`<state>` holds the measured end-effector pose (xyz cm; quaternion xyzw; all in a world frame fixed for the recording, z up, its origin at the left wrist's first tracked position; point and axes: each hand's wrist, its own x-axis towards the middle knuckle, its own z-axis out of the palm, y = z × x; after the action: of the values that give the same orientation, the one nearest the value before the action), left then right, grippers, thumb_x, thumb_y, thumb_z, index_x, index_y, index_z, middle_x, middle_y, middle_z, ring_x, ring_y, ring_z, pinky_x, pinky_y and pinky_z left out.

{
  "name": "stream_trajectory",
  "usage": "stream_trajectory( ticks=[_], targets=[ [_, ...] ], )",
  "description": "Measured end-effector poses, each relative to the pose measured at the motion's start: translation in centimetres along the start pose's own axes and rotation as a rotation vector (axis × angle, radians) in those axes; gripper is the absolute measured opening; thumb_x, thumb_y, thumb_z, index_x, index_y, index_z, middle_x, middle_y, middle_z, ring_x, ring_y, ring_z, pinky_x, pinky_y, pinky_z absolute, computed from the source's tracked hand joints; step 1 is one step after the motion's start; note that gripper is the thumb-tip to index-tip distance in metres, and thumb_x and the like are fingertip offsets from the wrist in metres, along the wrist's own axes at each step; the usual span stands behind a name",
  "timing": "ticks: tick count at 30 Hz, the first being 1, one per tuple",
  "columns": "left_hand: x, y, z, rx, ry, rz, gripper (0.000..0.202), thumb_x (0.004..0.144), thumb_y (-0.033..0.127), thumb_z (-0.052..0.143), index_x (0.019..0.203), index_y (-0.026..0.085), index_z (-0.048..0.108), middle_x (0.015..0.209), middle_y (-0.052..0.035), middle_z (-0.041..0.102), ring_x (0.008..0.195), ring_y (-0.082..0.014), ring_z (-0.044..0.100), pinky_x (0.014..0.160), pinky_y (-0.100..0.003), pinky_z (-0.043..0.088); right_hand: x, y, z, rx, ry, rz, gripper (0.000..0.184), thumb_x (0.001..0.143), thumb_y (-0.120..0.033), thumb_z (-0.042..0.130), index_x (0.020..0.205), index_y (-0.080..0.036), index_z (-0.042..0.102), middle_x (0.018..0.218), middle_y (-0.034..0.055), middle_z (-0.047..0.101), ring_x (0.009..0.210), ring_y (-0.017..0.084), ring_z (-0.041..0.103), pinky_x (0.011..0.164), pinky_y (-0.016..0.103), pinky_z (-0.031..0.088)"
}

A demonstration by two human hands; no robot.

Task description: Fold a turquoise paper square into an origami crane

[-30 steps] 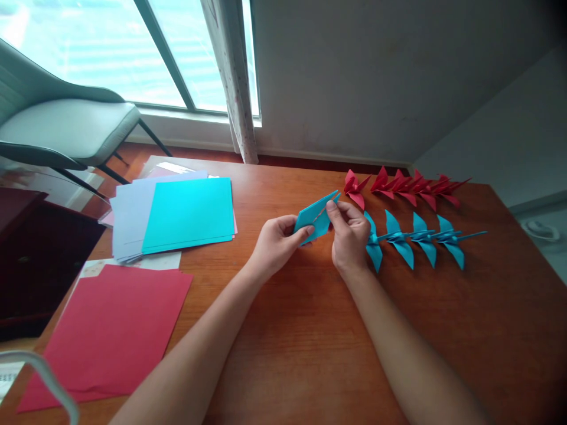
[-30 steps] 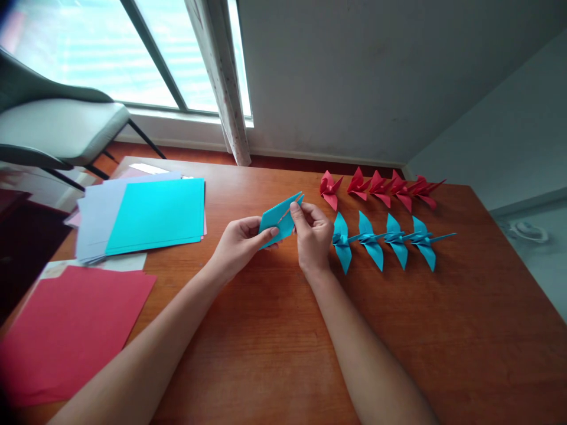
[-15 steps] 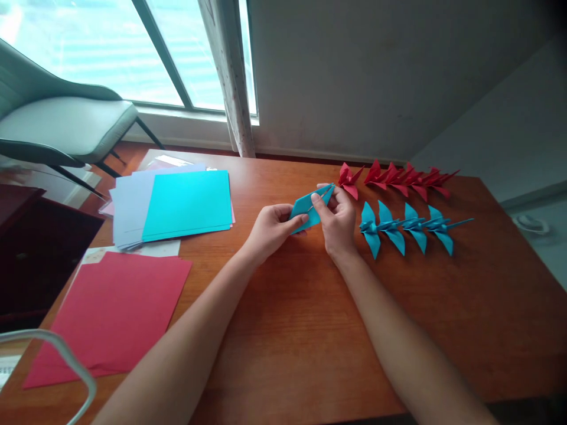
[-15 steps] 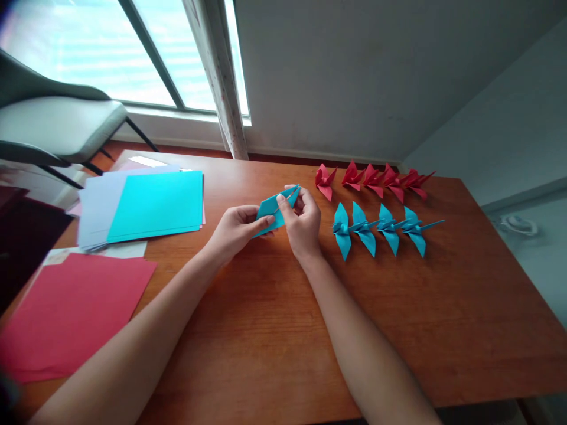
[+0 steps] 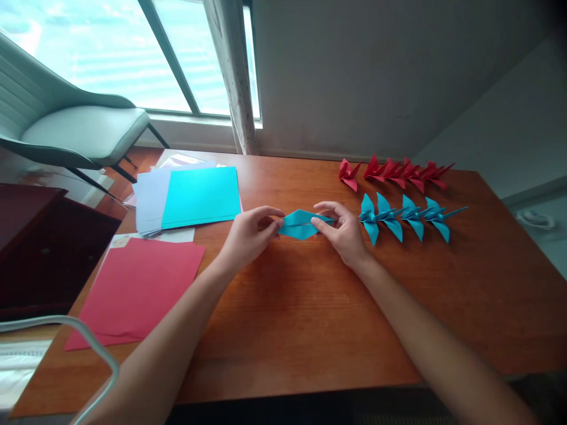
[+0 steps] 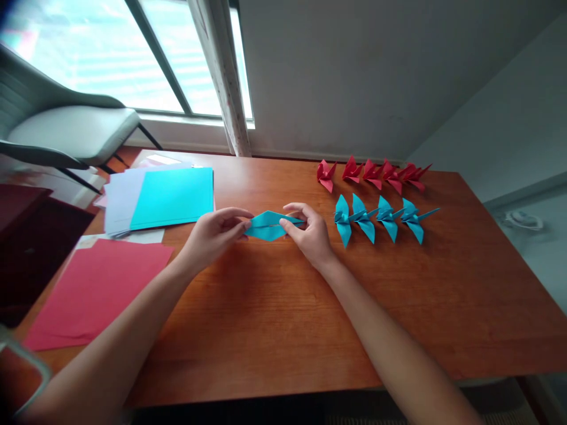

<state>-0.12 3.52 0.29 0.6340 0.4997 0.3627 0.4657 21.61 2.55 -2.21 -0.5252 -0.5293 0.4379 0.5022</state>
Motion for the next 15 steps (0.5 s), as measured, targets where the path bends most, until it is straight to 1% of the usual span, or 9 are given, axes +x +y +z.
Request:
stream_trajectory(
  ticks=[2, 3, 5, 6, 7, 8, 10, 12, 15],
  targets=[
    [-1.1, 0.0, -0.1, 0.372, 0.021, 0.139, 0.021, 0.091, 0.031, 0.061, 0.105, 0.019, 0.072, 0.081, -0.0055, 0.075, 0.068, -0.0191, 0.069, 0.064, -0.03, 0.052, -0.7, 0.0, -0.6, -0.235, -0.06, -0.089, 0.016, 0.083, -0.032, 0.07, 0.098, -0.024, 0.07, 0.09, 0.0024, 0.075, 0.082, 0.021, 0.071, 0.069, 0.033, 0.056],
    [-1.6, 0.0, 0.0, 0.566, 0.028, 0.206, 0.021, 0.092, 0.028, 0.059, 0.107, 0.019, 0.072, 0.089, -0.0071, 0.076, 0.074, -0.0214, 0.07, 0.067, -0.032, 0.052, -1.0, 0.0, -0.9, -0.348, -0.083, -0.146, 0.012, 0.085, -0.029, 0.068, 0.096, -0.024, 0.071, 0.094, 0.0029, 0.076, 0.085, 0.021, 0.072, 0.073, 0.035, 0.056],
    [-2.7, 0.2, 0.5, 0.858, 0.06, 0.352, 0.024, 0.095, 0.023, 0.055, 0.112, 0.017, 0.07, 0.106, -0.012, 0.074, 0.095, -0.028, 0.069, 0.078, -0.038, 0.052, -1.3, 0.0, -1.1, -0.505, -0.101, -0.26, 0.01, 0.087, -0.024, 0.066, 0.096, -0.024, 0.071, 0.096, 0.0033, 0.077, 0.089, 0.022, 0.072, 0.079, 0.036, 0.055],
    [-3.2, 0.3, 0.8, 0.949, 0.049, 0.445, 0.025, 0.095, 0.021, 0.054, 0.114, 0.017, 0.069, 0.114, -0.0132, 0.072, 0.103, -0.0298, 0.067, 0.084, -0.041, 0.052, -1.5, -0.1, -1.2, -0.558, -0.099, -0.299, 0.01, 0.088, -0.023, 0.065, 0.097, -0.024, 0.071, 0.097, 0.0035, 0.077, 0.089, 0.022, 0.072, 0.08, 0.037, 0.055],
    [-3.6, 0.4, 1.1, 1.009, 0.019, 0.524, 0.027, 0.095, 0.019, 0.053, 0.117, 0.016, 0.068, 0.121, -0.0134, 0.07, 0.108, -0.0301, 0.065, 0.088, -0.042, 0.051, -1.6, -0.1, -1.2, -0.607, -0.097, -0.328, 0.01, 0.088, -0.023, 0.065, 0.097, -0.024, 0.07, 0.096, 0.0038, 0.076, 0.088, 0.023, 0.071, 0.08, 0.037, 0.055],
    [-4.1, 0.5, 1.5, 1.04, -0.017, 0.597, 0.028, 0.096, 0.016, 0.05, 0.118, 0.016, 0.068, 0.124, -0.0124, 0.07, 0.109, -0.0286, 0.064, 0.089, -0.041, 0.051, -1.7, -0.1, -1.2, -0.654, -0.082, -0.353, 0.009, 0.089, -0.022, 0.064, 0.097, -0.023, 0.069, 0.095, 0.0042, 0.076, 0.086, 0.023, 0.07, 0.08, 0.037, 0.054],
    [-4.8, 0.6, 2.1, 1.063, -0.134, 0.712, 0.031, 0.098, 0.013, 0.045, 0.119, 0.013, 0.068, 0.126, -0.01, 0.07, 0.111, -0.0255, 0.064, 0.093, -0.038, 0.05, -1.9, -0.2, -1.2, -0.762, -0.105, -0.398, 0.009, 0.091, -0.02, 0.061, 0.097, -0.021, 0.069, 0.092, 0.0058, 0.074, 0.087, 0.023, 0.067, 0.082, 0.039, 0.054],
    [-5.4, 0.7, 2.5, 1.095, -0.159, 0.737, 0.035, 0.099, 0.012, 0.042, 0.124, 0.009, 0.066, 0.13, -0.0096, 0.069, 0.117, -0.0251, 0.062, 0.098, -0.038, 0.048, -2.2, -0.3, -1.2, -0.854, -0.111, -0.455, 0.011, 0.092, -0.02, 0.061, 0.1, -0.019, 0.069, 0.097, 0.0082, 0.072, 0.092, 0.026, 0.064, 0.086, 0.042, 0.053],
    [-5.7, 0.6, 2.6, 1.127, -0.185, 0.72, 0.038, 0.1, 0.012, 0.039, 0.129, 0.008, 0.063, 0.137, -0.009, 0.066, 0.123, -0.0265, 0.06, 0.103, -0.04, 0.045, -2.7, -0.4, -1.4, -0.91, -0.137, -0.568, 0.022, 0.091, -0.015, 0.061, 0.113, -0.016, 0.068, 0.108, 0.0116, 0.069, 0.1, 0.027, 0.06, 0.091, 0.044, 0.052]
  ],
)
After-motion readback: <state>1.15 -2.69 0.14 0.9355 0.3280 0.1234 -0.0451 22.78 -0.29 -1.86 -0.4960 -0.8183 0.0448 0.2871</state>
